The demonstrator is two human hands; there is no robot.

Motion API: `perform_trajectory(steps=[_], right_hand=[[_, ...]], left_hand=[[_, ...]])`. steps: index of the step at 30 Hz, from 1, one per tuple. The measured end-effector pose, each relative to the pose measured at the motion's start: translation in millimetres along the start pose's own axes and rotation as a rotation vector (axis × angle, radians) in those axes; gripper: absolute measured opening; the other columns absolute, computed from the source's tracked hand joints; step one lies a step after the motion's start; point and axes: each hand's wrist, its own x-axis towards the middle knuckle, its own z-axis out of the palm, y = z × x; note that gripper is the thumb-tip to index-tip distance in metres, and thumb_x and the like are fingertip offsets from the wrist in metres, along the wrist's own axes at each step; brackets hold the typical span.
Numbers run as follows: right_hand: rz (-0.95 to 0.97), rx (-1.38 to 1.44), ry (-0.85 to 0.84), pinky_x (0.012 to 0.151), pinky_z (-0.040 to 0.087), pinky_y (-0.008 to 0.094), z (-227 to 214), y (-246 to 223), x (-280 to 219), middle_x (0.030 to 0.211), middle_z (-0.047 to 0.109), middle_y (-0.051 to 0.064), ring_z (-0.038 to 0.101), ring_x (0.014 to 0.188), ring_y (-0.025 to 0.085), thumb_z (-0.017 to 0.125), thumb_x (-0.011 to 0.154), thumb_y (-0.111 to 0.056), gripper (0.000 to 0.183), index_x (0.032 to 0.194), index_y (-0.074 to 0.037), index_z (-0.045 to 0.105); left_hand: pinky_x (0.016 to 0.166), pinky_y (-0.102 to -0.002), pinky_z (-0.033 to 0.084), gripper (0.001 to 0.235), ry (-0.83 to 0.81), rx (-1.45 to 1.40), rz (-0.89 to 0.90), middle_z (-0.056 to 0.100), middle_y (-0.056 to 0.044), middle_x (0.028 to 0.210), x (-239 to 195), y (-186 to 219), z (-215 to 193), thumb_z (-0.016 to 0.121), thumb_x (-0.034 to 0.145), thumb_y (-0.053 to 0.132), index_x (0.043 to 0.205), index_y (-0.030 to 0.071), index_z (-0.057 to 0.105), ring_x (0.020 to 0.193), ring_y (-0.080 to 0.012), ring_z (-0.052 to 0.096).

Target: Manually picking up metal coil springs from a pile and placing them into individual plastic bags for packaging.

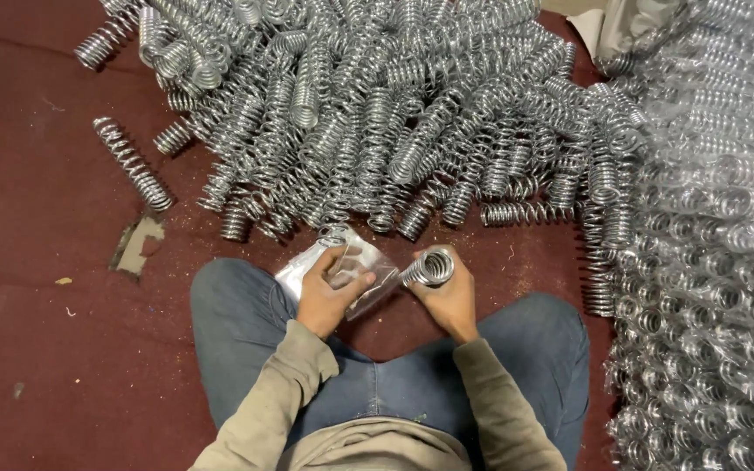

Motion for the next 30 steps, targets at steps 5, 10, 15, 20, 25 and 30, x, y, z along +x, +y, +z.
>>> perform_trajectory(steps=[5, 10, 15, 20, 25, 30], right_hand=[[-0.04, 0.004, -0.007, 0.1, 0.053, 0.044, -2, -5, -3, 0.112, 0.078, 0.008, 0.071, 0.112, 0.03, 0.087, 0.063, -0.005, 0.054, 0.114, -0.015, 0.07], [-0.144, 0.035, 0.017, 0.111, 0.045, 0.046, -11, -39, -11, 0.117, 0.077, 0.008, 0.067, 0.119, 0.027, 0.088, 0.064, -0.009, 0.062, 0.121, -0.015, 0.067], [-0.532, 0.267, -0.031, 0.12, 0.031, 0.053, -14, -79, -28, 0.129, 0.068, 0.015, 0.055, 0.133, 0.032, 0.085, 0.082, -0.014, 0.062, 0.137, -0.007, 0.057], [-0.314, 0.174, -0.293, 0.099, 0.052, 0.05, -1, -68, -54, 0.106, 0.078, 0.016, 0.073, 0.105, 0.031, 0.092, 0.073, -0.015, 0.062, 0.129, -0.008, 0.065], [-0.046, 0.247, -0.163, 0.078, 0.056, 0.026, -10, -23, -73, 0.089, 0.077, 0.003, 0.07, 0.082, 0.013, 0.08, 0.084, -0.015, 0.011, 0.091, -0.008, 0.075], [0.096, 0.814, 0.168, 0.072, 0.051, 0.03, -14, 27, -66, 0.077, 0.055, 0.005, 0.057, 0.073, 0.016, 0.057, 0.105, -0.012, 0.011, 0.104, -0.003, 0.063]], left_hand=[[0.094, -0.031, 0.059, 0.061, -0.04, -0.063, 0.044, 0.077, -0.012, 0.097, -14, 7, -5, 0.093, 0.073, 0.016, 0.127, 0.012, 0.067, 0.09, -0.0147, 0.072], [0.083, -0.033, 0.064, 0.054, -0.044, -0.097, 0.065, 0.077, -0.014, 0.096, -14, 22, -9, 0.091, 0.075, 0.011, 0.124, 0.01, 0.069, 0.086, -0.0156, 0.071], [0.068, -0.031, 0.067, 0.052, -0.121, -0.175, 0.105, 0.076, -0.017, 0.093, -17, 20, -6, 0.09, 0.074, 0.004, 0.121, 0.003, 0.068, 0.076, -0.0166, 0.073], [0.074, -0.033, 0.066, 0.046, -0.032, -0.102, 0.292, 0.078, -0.015, 0.093, -27, 41, -14, 0.092, 0.073, 0.006, 0.115, 0.005, 0.072, 0.081, -0.0169, 0.074], [0.09, -0.03, 0.062, 0.034, 0.095, -0.066, 0.507, 0.072, -0.007, 0.096, -35, 43, -33, 0.082, 0.086, 0.009, 0.115, 0.007, 0.064, 0.09, -0.0162, 0.071], [0.069, -0.029, 0.056, 0.03, -0.13, -0.209, 0.372, 0.074, -0.006, 0.086, -50, 20, -30, 0.083, 0.082, 0.016, 0.105, 0.009, 0.066, 0.072, -0.0157, 0.069]])
